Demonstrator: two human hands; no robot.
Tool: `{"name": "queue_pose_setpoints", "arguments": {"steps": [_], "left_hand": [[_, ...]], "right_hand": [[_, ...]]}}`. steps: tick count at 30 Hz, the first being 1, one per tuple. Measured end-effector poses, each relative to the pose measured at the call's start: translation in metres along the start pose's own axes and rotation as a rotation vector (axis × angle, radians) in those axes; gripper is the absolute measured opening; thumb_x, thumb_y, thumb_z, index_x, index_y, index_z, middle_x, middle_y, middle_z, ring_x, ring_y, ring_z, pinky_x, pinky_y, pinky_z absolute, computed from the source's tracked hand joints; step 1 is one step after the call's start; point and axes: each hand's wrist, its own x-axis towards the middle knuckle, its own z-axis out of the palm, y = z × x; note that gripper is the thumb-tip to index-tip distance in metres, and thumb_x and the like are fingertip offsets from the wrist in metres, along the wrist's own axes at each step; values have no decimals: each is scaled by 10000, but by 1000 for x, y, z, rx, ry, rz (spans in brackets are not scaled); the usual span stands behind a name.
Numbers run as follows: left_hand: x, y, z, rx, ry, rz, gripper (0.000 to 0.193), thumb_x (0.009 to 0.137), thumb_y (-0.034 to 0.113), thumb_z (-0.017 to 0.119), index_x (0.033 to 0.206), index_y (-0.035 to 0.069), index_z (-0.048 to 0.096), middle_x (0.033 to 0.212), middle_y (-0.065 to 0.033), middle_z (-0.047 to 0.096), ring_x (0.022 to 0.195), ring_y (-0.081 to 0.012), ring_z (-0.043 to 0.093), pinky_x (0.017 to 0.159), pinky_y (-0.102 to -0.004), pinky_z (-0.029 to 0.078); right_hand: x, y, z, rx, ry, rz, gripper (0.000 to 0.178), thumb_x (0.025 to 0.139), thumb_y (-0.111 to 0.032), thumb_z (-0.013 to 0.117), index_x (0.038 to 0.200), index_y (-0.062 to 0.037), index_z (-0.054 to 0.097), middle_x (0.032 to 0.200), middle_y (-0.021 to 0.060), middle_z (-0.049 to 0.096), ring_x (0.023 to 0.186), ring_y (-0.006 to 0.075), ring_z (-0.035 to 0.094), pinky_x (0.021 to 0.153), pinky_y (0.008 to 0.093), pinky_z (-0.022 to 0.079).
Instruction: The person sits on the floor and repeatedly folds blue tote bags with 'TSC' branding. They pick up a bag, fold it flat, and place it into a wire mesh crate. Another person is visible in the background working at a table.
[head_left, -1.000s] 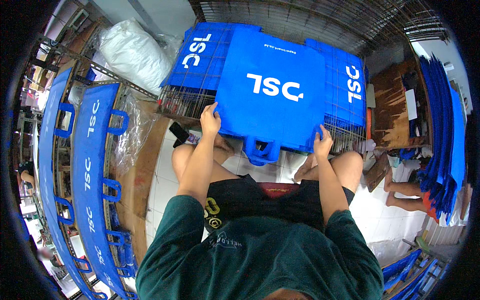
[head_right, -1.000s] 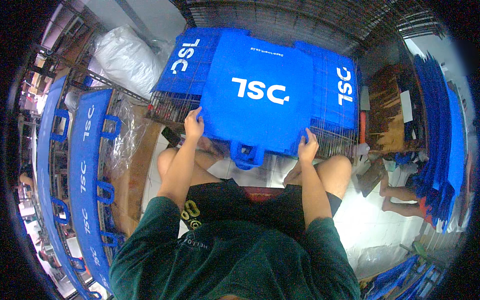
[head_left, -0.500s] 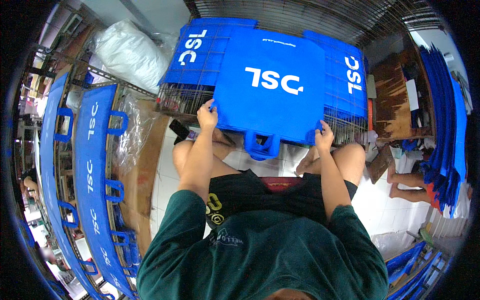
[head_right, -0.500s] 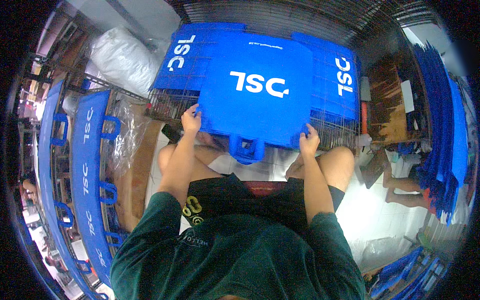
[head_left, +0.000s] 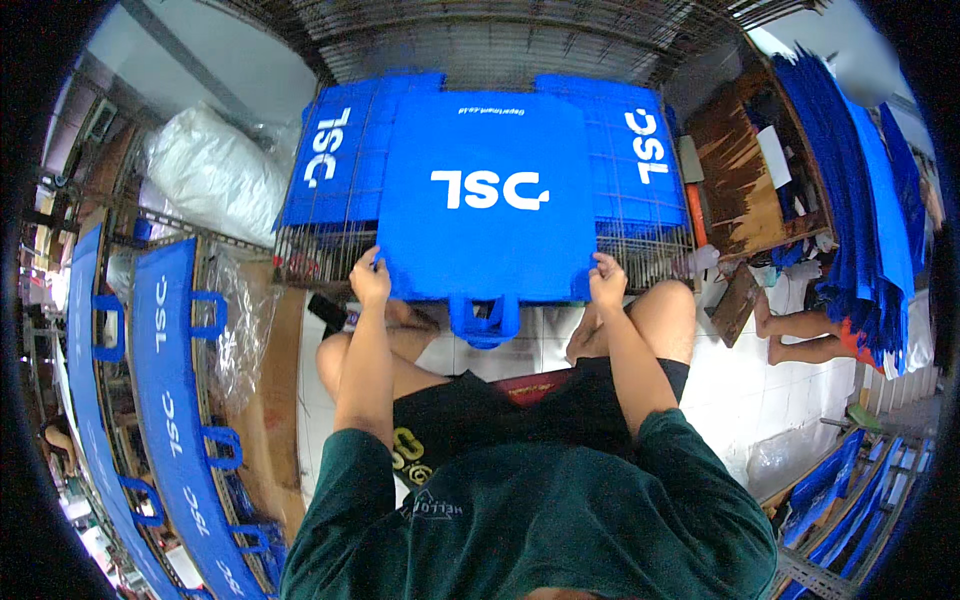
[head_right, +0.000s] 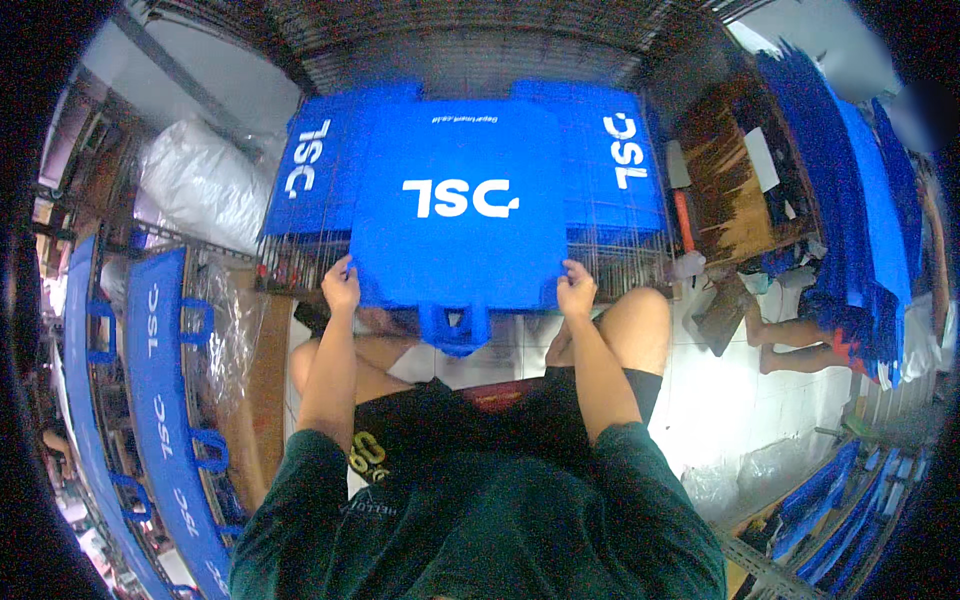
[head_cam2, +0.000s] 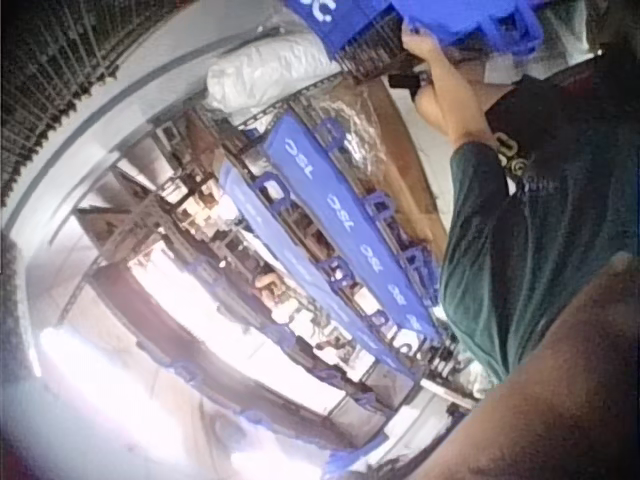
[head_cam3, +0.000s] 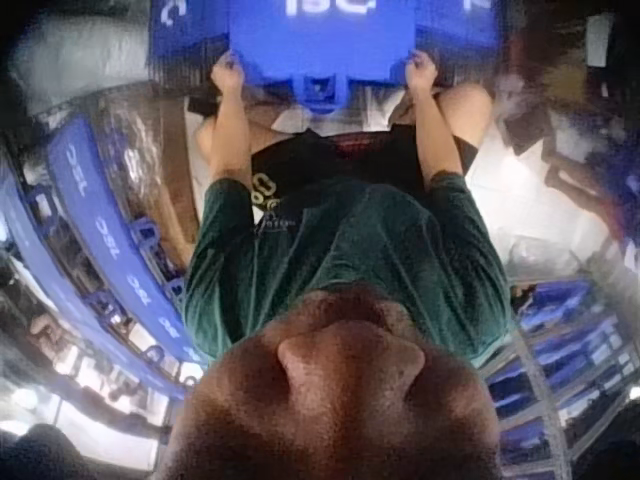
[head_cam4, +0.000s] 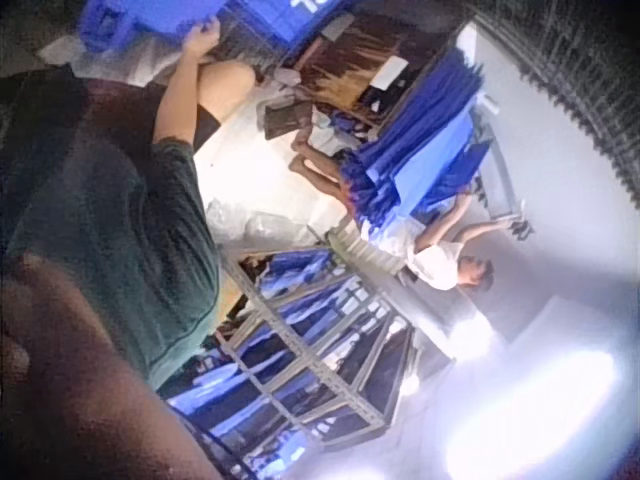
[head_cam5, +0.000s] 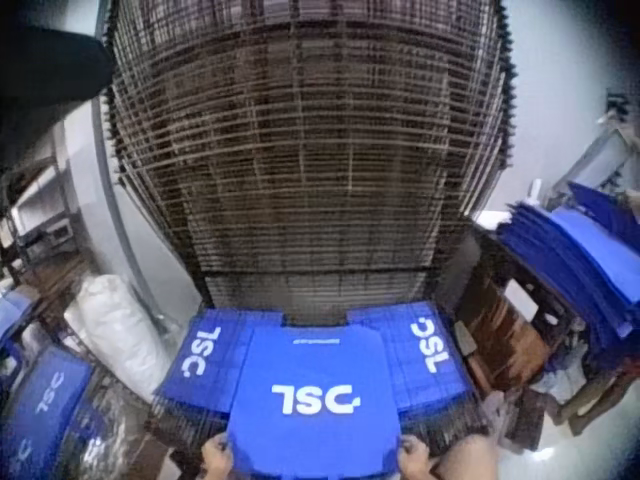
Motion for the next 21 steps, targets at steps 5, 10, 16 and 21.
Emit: {"name": "queue_pose_setpoints", "arguments": {"steps": [5,10,16,21], "left_hand": [[-1,8,1,-60,-3,-11,326,767,31,634,1089,77,644,989,-192,651,890,-302,638,793,-373,495],[-4,16,2,-49,110,-10,470,746,30,642,1206,56,546,1085,-172,594,952,-297,610,820,-380,485],[-2,44,-23,-240,152,75,551,775,77,659,1283,38,449,1073,-179,587,907,-271,600,815,-365,477],[-11,49,-50,-476,59,169,501,823,88,643,1280,31,445,1000,-159,601,827,-199,597,740,-310,482]], "right_hand": [[0,-7,-7,-41,-25,46,345,697,6,575,1036,-37,620,830,121,642,738,173,610,684,309,497],[-1,-13,-18,-86,-24,43,542,712,-13,622,1237,-42,493,970,152,608,814,203,621,692,321,505],[21,-122,-117,212,174,-360,504,783,-74,660,1250,-40,475,980,102,600,846,177,598,717,290,485],[73,-245,-295,794,452,-352,473,868,-268,608,1245,-61,412,990,101,594,795,162,601,640,254,475]]}}
